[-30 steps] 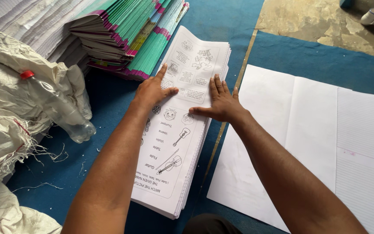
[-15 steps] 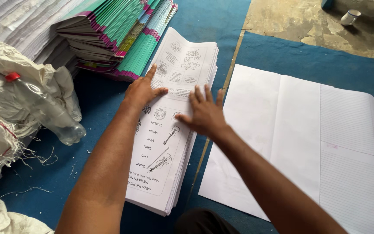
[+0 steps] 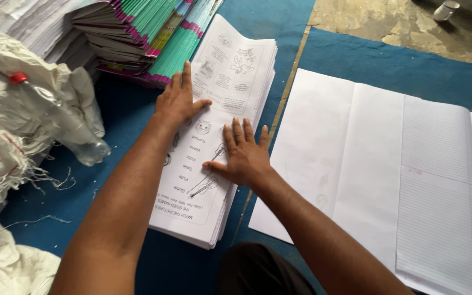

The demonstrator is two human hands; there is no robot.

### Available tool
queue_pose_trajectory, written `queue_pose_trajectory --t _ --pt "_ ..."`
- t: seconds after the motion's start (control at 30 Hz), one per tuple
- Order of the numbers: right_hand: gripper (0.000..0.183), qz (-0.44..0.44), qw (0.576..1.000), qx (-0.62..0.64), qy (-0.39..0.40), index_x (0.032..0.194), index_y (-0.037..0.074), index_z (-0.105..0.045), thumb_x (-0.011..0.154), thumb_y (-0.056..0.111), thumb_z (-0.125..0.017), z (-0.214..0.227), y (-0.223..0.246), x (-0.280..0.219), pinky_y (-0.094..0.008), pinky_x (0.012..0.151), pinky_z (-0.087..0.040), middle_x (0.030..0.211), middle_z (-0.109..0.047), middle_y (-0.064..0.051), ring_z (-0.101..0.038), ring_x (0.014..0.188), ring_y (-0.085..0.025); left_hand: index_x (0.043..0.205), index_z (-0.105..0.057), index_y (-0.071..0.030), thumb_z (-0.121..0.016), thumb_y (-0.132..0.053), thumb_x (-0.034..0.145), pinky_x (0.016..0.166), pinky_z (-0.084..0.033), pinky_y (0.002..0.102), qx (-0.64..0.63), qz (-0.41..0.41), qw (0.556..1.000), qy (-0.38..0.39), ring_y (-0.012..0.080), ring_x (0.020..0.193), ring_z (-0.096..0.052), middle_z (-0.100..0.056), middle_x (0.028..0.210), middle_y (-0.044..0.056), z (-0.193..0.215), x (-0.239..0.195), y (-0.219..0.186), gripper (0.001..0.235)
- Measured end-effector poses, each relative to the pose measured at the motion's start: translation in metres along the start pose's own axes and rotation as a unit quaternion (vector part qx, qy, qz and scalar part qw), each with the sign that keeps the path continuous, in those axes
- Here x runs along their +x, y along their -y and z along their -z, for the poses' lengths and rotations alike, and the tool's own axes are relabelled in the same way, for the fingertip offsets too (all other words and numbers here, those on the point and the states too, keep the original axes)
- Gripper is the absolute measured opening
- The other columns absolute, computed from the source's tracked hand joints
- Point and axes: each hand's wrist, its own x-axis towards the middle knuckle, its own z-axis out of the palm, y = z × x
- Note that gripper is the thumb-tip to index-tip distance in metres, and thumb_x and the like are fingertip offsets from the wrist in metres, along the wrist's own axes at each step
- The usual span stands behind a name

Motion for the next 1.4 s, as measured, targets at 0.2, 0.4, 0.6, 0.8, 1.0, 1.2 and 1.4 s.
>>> queue_pose_trajectory --t 0.2,0.4,0.6,0.8,1.0,1.2,1.4 --pt "0.118 -0.006 1.000 0.009 0.003 0.160 0.014 -0.013 0.075 0.092 -0.035 -0.002 -0.002 0.001 -0.068 0.116 0.010 0.168 -0.001 -0.017 0.012 0.153 -0.035 0.163 -0.001 -0.013 -0.072 -0.065 0.081 0.106 -0.047 0.049 -0.031 0.048 0.997 0.051 0.0390 0.136 -0.049 -0.036 0.156 0.022 0.014 -0.063 0.012 0.120" --pt "0.116 -0.008 1.000 0.008 0.003 0.160 0.016 -0.012 0.074 0.091 -0.034 -0.004 -0.004 0.003 -0.068 0.115 0.011 0.168 0.001 -0.017 0.014 0.152 -0.035 0.157 -0.022 -0.007 -0.074 -0.062 0.078 0.098 -0.051 0.047 -0.117 0.083 0.988 0.062 0.0361 0.119 -0.063 -0.060 0.132 0.024 0.028 -0.129 0.032 0.109" --pt "0.117 -0.003 1.000 0.018 -0.011 0.160 0.015 -0.013 0.074 0.092 -0.032 -0.009 -0.005 0.004 -0.068 0.116 0.010 0.168 0.000 -0.018 0.014 0.153 -0.035 0.130 -0.060 0.002 -0.079 -0.056 0.078 0.064 -0.062 0.037 -0.263 0.188 0.937 0.135 0.0261 0.076 -0.077 -0.077 0.101 0.022 0.037 -0.158 0.038 0.080" --pt "0.116 0.014 0.999 0.031 -0.042 0.160 0.015 -0.014 0.075 0.092 -0.031 -0.017 -0.011 0.001 -0.068 0.116 0.010 0.168 -0.002 -0.018 0.013 0.153 -0.036 0.111 -0.074 -0.001 -0.082 -0.043 0.075 0.055 -0.061 0.035 -0.389 0.175 0.889 0.165 0.0218 0.064 -0.075 -0.079 0.085 0.017 0.034 -0.163 0.037 0.055" --pt "0.115 0.012 0.998 0.002 -0.068 0.159 0.014 -0.018 0.076 0.092 -0.030 -0.019 -0.008 0.002 -0.068 0.116 0.010 0.167 -0.005 -0.020 0.010 0.153 -0.037 0.112 -0.074 0.000 -0.082 -0.043 0.076 0.052 -0.060 0.035 -0.351 0.181 0.905 0.158 0.0225 0.060 -0.074 -0.079 0.085 0.019 0.032 -0.161 0.035 0.056" --pt "0.113 0.019 0.996 0.008 -0.090 0.158 0.011 -0.026 0.078 0.090 -0.032 -0.025 0.008 -0.017 -0.068 0.117 0.009 0.165 -0.011 -0.025 0.007 0.152 -0.043 0.112 -0.073 0.000 -0.083 -0.041 0.075 0.050 -0.060 0.033 -0.357 0.173 0.906 0.148 0.0210 0.059 -0.074 -0.079 0.085 0.019 0.033 -0.163 0.035 0.056" --pt "0.118 0.044 0.991 0.038 -0.119 0.157 0.009 -0.027 0.075 0.093 -0.037 -0.039 0.010 -0.036 -0.071 0.115 0.007 0.163 -0.009 -0.029 0.009 0.151 -0.045 0.113 -0.072 0.000 -0.081 -0.042 0.077 0.049 -0.060 0.036 -0.336 0.197 0.908 0.153 0.0229 0.059 -0.074 -0.078 0.085 0.022 0.034 -0.163 0.033 0.056"
